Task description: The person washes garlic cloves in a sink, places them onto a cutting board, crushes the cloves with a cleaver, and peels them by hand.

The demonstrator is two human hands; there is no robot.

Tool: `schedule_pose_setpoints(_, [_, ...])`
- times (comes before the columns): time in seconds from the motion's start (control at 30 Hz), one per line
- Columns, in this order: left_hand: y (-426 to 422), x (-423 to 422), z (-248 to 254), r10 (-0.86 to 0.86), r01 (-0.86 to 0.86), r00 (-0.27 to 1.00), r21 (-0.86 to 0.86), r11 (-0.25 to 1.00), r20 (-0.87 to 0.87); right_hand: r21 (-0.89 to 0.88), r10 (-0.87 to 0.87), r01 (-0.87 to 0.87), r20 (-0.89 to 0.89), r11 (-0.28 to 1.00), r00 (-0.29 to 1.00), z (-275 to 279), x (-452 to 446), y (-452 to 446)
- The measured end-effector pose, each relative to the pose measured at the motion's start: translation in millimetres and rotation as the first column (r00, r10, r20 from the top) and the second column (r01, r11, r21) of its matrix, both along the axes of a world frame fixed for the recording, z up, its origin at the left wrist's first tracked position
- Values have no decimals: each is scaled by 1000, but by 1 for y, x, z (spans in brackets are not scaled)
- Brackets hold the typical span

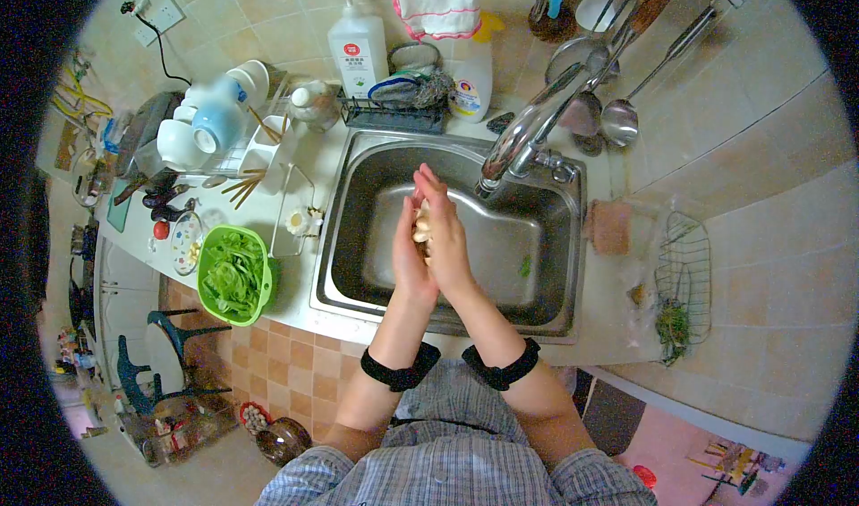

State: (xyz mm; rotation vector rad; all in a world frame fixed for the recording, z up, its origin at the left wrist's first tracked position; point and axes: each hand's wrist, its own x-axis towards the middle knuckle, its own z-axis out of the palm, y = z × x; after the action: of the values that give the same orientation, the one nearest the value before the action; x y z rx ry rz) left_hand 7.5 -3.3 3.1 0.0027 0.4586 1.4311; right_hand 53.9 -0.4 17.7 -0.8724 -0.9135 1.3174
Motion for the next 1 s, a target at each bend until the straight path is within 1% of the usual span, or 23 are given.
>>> schedule_pose_setpoints(0.03, [1, 1, -4, 3, -4, 1000, 42, 999, 21, 72, -33, 7, 365, 997, 930, -4, 0, 2])
schedule_pose_setpoints(0.07, [2, 2, -9, 7, -10, 999, 83, 997, 40, 141, -87, -14, 676, 990, 732, -8, 0, 3])
schedule_pose_setpoints(0.1, [2, 2, -14, 9, -16, 998, 123, 992, 59, 224, -150, -38, 759, 974, 634, -9, -1, 4])
schedule_pose_setpoints(0.13, [3, 3, -19, 10, -22, 997, 164, 986, 79, 225, -151, -37, 760, 974, 632, -10, -2, 4])
schedule_pose_setpoints(0.2, [5, 3, -20, 8, -38, 993, 247, 968, 120, 311, -258, -36, 844, 950, 470, -11, -2, 3])
schedule_pose_setpoints(0.23, [5, 2, -17, 8, -38, 993, 247, 968, 121, 310, -258, -36, 845, 950, 469, -12, -1, 4])
schedule_pose_setpoints(0.27, [6, 0, -13, 1, -14, 993, 110, 994, 116, 261, -153, -17, 618, 965, 771, -14, 2, 6])
schedule_pose_setpoints(0.3, [6, -1, -9, -6, 9, 994, -29, 1000, 113, 208, -43, -18, 289, 978, 956, -12, 4, 7])
schedule_pose_setpoints(0.33, [8, 0, -11, -6, 10, 993, -30, 1000, 114, 207, -44, -18, 291, 978, 956, -9, 7, 8])
schedule_pose_setpoints(0.4, [10, 1, -17, -2, -6, 955, 25, 1000, 295, 66, 6, -2, -56, 998, 998, 1, 12, 7])
schedule_pose_setpoints(0.43, [10, 1, -18, -2, -5, 955, 25, 1000, 296, 52, -34, 42, -146, 998, 989, 5, 12, 7])
schedule_pose_setpoints(0.47, [9, 1, -19, -4, -12, 938, 43, 999, 347, 52, -34, 42, -146, 998, 989, 4, 14, 7])
schedule_pose_setpoints(0.5, [9, 1, -19, -6, -19, 918, 60, 998, 397, 60, -49, 64, -226, 996, 973, 1, 16, 7])
schedule_pose_setpoints(0.53, [9, 1, -20, -7, -18, 918, 60, 998, 397, 65, -64, 88, -306, 994, 950, -1, 18, 7])
schedule_pose_setpoints(0.57, [9, 2, -21, -9, -12, 912, 49, 999, 409, 65, -66, 89, -306, 994, 950, -3, 19, 6])
schedule_pose_setpoints(0.63, [8, 1, -24, -14, -3, 907, 39, 999, 420, 139, -62, 92, -210, 986, 976, -6, 19, 3])
schedule_pose_setpoints(0.7, [10, 0, -31, 2, 13, 902, -32, 999, 431, 147, -62, 88, -170, 985, 983, -9, 19, -3])
schedule_pose_setpoints(0.77, [12, -3, -37, 3, 21, 897, -49, 999, 442, 155, -61, 81, -130, 985, 990, -17, 21, -8])
schedule_pose_setpoints(0.83, [13, -5, -35, 5, 28, 893, -67, 997, 450, 208, -103, 86, 76, 974, 992, -24, 24, -11])
schedule_pose_setpoints(0.87, [13, -5, -34, 29, 25, 897, -115, 993, 440, 208, -104, 87, 73, 974, 992, -27, 25, -16])
schedule_pose_setpoints(0.93, [13, -7, -35, 49, 23, 902, -162, 986, 430, 184, -118, 75, 236, 980, 965, -23, 26, -24])
schedule_pose_setpoints(0.97, [13, -8, -41, -16, 57, 927, -99, 993, 376, 185, -119, 76, 235, 980, 965, -23, 28, -25])
schedule_pose_setpoints(1.0, [12, -8, -46, -80, 96, 945, -38, 995, 316, 180, -107, 44, 356, 983, 928, -23, 32, -26])
